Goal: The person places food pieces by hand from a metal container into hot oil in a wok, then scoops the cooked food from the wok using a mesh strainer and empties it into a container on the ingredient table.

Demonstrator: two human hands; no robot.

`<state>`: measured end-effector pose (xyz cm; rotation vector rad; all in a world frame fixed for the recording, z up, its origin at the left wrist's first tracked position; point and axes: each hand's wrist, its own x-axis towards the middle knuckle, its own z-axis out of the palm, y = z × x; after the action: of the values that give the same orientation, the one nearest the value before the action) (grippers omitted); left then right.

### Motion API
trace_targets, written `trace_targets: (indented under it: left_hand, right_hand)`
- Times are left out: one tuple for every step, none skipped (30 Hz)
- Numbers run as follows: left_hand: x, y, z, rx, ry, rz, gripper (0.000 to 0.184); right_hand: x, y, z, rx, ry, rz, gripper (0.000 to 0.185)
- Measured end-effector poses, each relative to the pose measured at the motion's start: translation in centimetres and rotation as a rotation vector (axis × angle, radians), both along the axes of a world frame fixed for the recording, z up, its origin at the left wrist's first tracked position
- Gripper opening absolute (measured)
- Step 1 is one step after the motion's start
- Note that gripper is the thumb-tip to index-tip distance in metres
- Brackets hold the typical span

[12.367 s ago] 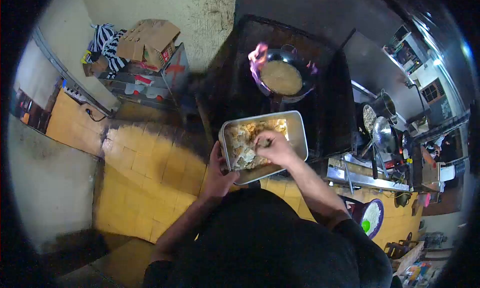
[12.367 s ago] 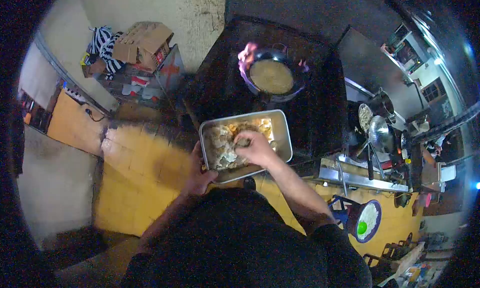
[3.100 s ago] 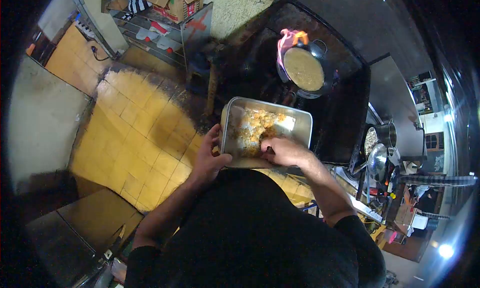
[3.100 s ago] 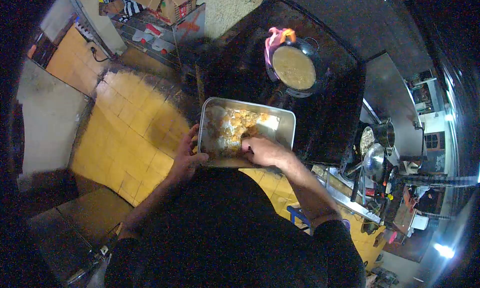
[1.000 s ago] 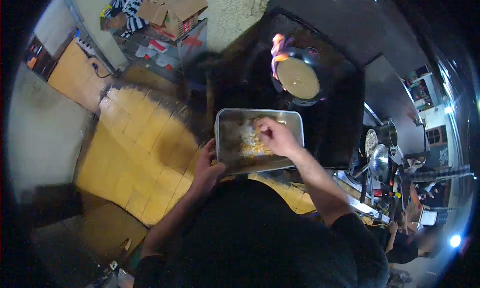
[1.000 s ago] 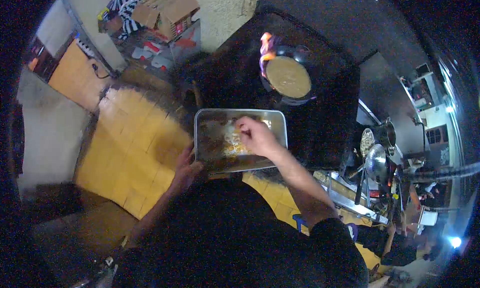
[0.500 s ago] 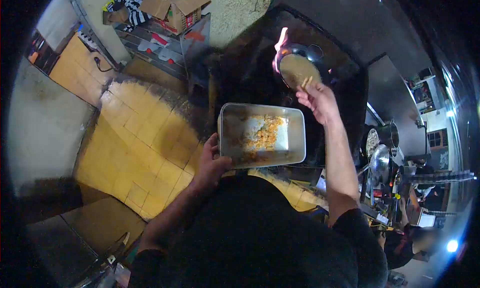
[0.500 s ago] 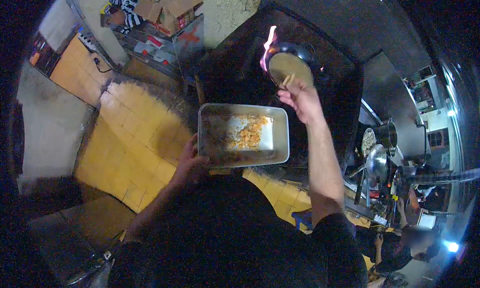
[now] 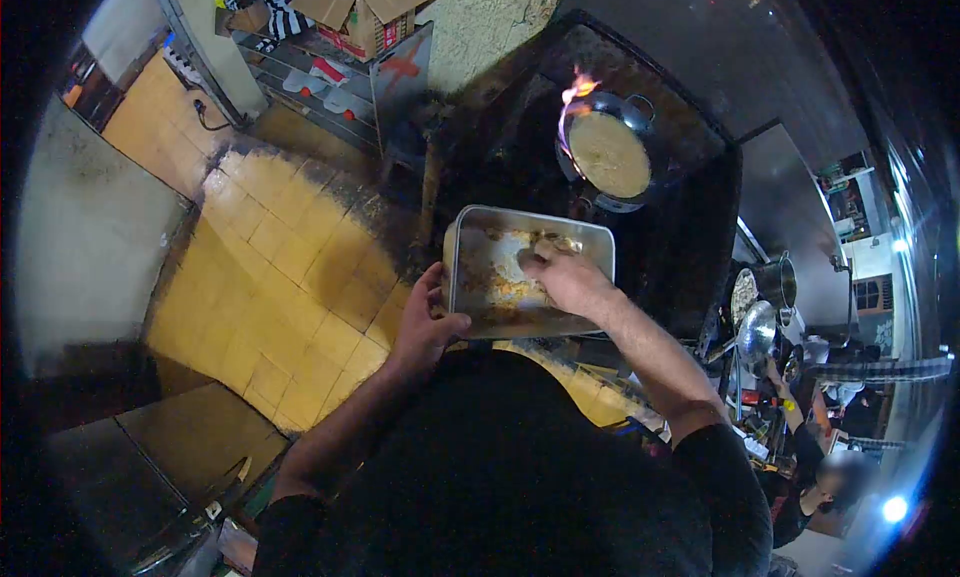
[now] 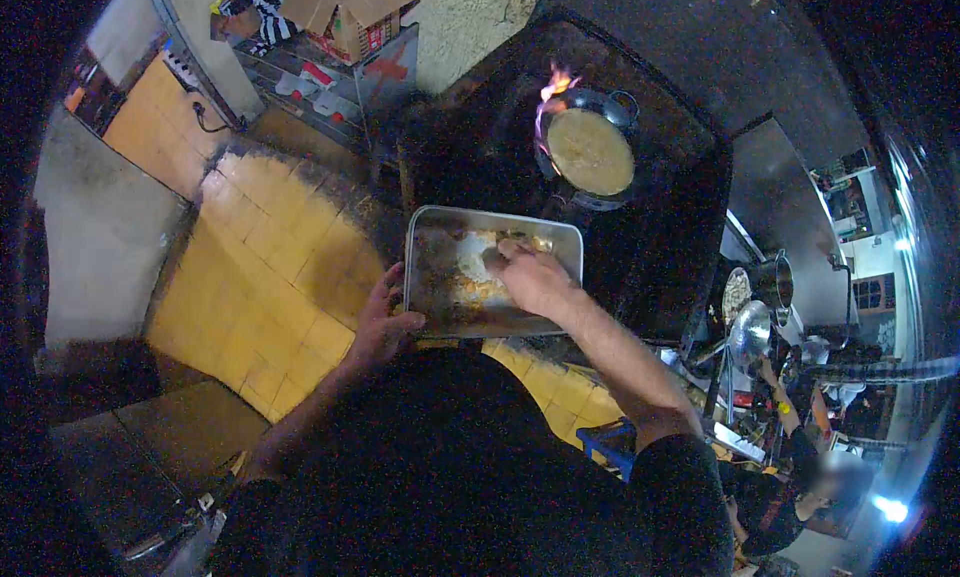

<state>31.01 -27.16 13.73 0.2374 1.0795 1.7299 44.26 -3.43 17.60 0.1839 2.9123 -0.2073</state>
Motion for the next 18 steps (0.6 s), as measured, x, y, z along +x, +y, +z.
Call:
trace_targets:
  left_hand:
    - [0.0,0.0,0.1,-0.023,0.029,-0.007,0.097]
    - [0.0,0.0,-0.2,-0.024,0.026,-0.007,0.097]
    - [-0.1,0.0,-0.7,-0.002,-0.010,-0.003,0.096]
    - [-0.1,-0.1,-1.1,0.020,-0.047,0.003,0.096]
    - [-0.1,-0.2,-1.4,0.018,-0.050,0.004,0.096]
    - [-0.1,-0.2,-1.5,0.014,-0.030,0.007,0.096]
    - [-0.1,-0.1,-1.5,0.010,-0.009,0.011,0.096]
    - [0.0,0.0,-1.3,0.011,-0.010,0.013,0.096]
    - [0.0,0.1,-1.1,0.004,-0.010,0.012,0.096]
    - [0.0,0.1,-1.0,-0.003,-0.010,0.009,0.096]
    - [-0.1,0.2,-1.0,-0.002,-0.009,0.005,0.096]
    - [-0.3,0.1,-1.2,-0.011,0.009,-0.016,0.097]
    - [-0.4,0.1,-1.3,-0.020,0.027,-0.035,0.098]
    - [-0.4,0.1,-1.3,-0.018,0.028,-0.038,0.098]
    - [-0.4,0.1,-1.4,-0.021,-0.003,-0.032,0.098]
    - [-0.4,0.1,-1.4,-0.025,-0.035,-0.026,0.098]
    - [-0.4,0.1,-1.3,-0.024,-0.034,-0.028,0.098]
    - [-0.4,0.1,-1.1,-0.015,-0.040,-0.022,0.098]
  right_hand:
    - [0.0,0.6,-0.5,-0.044,-0.061,-0.062,0.032]
    - [0.3,1.3,-0.7,-0.045,-0.064,-0.062,0.032]
    - [0.4,1.8,-0.4,-0.181,0.037,-0.099,0.032]
    - [0.5,2.0,-0.1,-0.318,0.138,-0.135,0.033]
    - [0.8,1.8,0.2,-0.415,0.138,-0.240,0.030]
    - [1.0,1.9,0.6,-0.415,0.136,-0.238,0.030]
    - [1.4,2.1,0.9,-0.825,0.182,-0.448,0.027]
    - [1.7,2.4,1.1,-1.235,0.225,-0.657,0.024]
    - [2.1,2.4,1.2,-1.393,0.282,-0.694,0.022]
    - [2.3,2.4,1.5,-1.393,0.284,-0.695,0.022]
    - [2.5,2.4,2.0,-1.566,0.337,-0.779,0.022]
    - [2.6,2.3,2.3,-1.739,0.392,-0.861,0.022]
    - [2.7,2.8,2.5,-1.846,0.467,-0.819,0.021]
    - [2.9,3.3,2.3,-1.896,0.514,-0.805,0.023]
    - [3.1,3.7,2.7,-1.951,0.541,-0.797,0.022]
    - [3.2,4.1,3.2,-2.006,0.567,-0.789,0.022]
    - [3.2,4.6,3.9,-2.025,0.631,-0.780,0.021]
    - [3.3,5.8,4.2,-2.008,0.696,-0.839,0.021]
